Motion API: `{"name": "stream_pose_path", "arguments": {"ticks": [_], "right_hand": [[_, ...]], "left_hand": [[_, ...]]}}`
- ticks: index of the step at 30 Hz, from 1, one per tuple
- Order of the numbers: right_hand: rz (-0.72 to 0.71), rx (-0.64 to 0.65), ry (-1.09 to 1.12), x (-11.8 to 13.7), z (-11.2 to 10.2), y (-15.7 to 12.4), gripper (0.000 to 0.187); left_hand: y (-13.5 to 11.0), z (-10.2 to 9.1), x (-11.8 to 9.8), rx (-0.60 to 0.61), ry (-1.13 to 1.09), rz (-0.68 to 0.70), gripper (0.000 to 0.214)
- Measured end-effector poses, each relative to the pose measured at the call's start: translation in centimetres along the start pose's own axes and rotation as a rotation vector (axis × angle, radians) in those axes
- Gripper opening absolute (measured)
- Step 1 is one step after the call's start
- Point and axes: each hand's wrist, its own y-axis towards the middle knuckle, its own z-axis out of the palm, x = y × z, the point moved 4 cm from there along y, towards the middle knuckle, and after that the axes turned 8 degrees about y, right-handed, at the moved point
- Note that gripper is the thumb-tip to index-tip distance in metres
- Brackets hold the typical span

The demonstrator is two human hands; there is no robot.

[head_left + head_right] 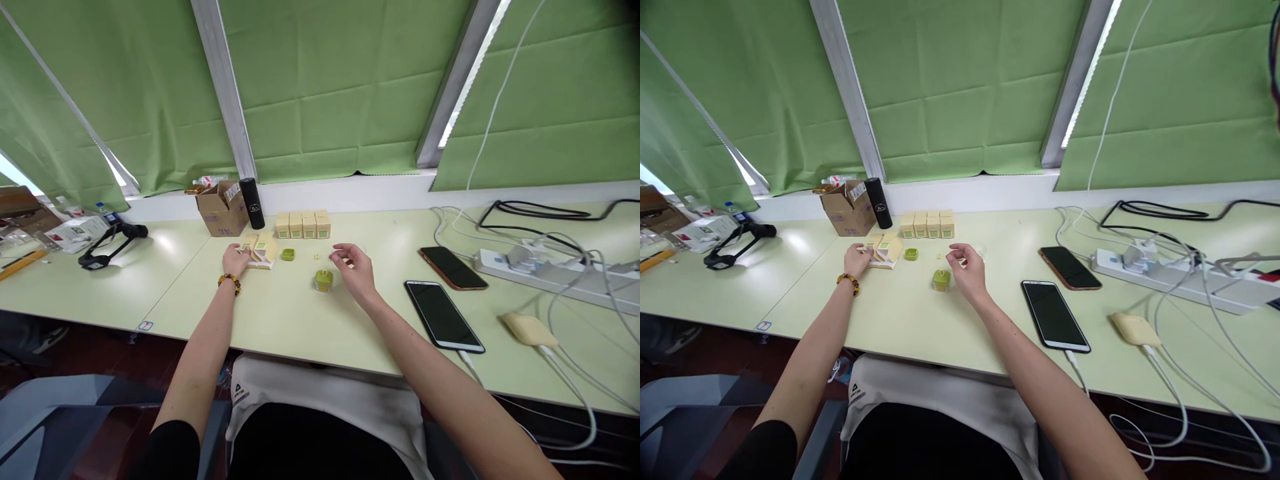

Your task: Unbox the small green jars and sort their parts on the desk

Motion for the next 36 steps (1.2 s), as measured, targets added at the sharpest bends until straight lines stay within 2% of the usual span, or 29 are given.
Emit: {"name": "stream_pose_path", "arguments": {"ticks": [4, 8, 10, 16, 22, 24, 27, 29, 30, 31, 32, 34, 36], "right_hand": [[0.004, -0.001, 0.003, -0.1, 0.0, 0.0, 0.03], [-0.001, 0.0, 0.007, -0.1, 0.0, 0.1, 0.031], [-0.004, 0.001, 0.01, -0.2, 0.0, 0.2, 0.031], [0.001, 0.003, 0.012, -0.3, 0.1, 0.1, 0.031], [0.008, 0.003, 0.006, 0.0, 0.0, 0.1, 0.03], [0.006, 0.001, 0.007, 0.1, 0.0, 0.1, 0.03], [0.008, -0.011, 0.017, 0.1, -0.1, 0.1, 0.03], [0.022, -0.023, 0.03, 0.0, -0.2, 0.2, 0.03], [0.032, -0.028, 0.039, -0.1, -0.2, 0.2, 0.03], [0.042, -0.033, 0.048, -0.2, -0.3, 0.3, 0.03], [0.048, -0.037, 0.056, -0.4, -0.3, 0.3, 0.03], [0.054, -0.051, 0.067, -0.7, -0.4, 0.5, 0.029], [0.067, -0.074, 0.085, -1.1, -0.6, 0.7, 0.028]], "left_hand": [[-0.3, 0.3, -0.7, -0.01, -0.029, 0.092, 0.056], [-0.7, 0.9, -1.6, -0.025, -0.043, 0.252, 0.048], [-0.8, 1.2, -1.8, -0.021, -0.025, 0.286, 0.045], [-1.3, 1.3, -2.2, -0.006, 0.017, 0.281, 0.046], [-2.1, 0.6, -2.8, 0.0, 0.081, 0.226, 0.05], [-2.5, 0.1, -3.0, -0.034, 0.071, 0.192, 0.052], [-3.3, -1.2, -3.8, -0.187, 0.021, 0.202, 0.052], [-4.1, -2.2, -5.0, -0.279, -0.03, 0.309, 0.049], [-4.7, -2.5, -5.9, -0.275, -0.063, 0.392, 0.048], [-5.4, -2.7, -6.9, -0.22, -0.098, 0.491, 0.047], [-6.3, -2.6, -8.1, -0.116, -0.135, 0.599, 0.048], [-8.7, -1.9, -10.4, 0.173, -0.172, 0.794, 0.054], [-11.3, -0.9, -12.3, 0.425, -0.137, 0.935, 0.066]]}}
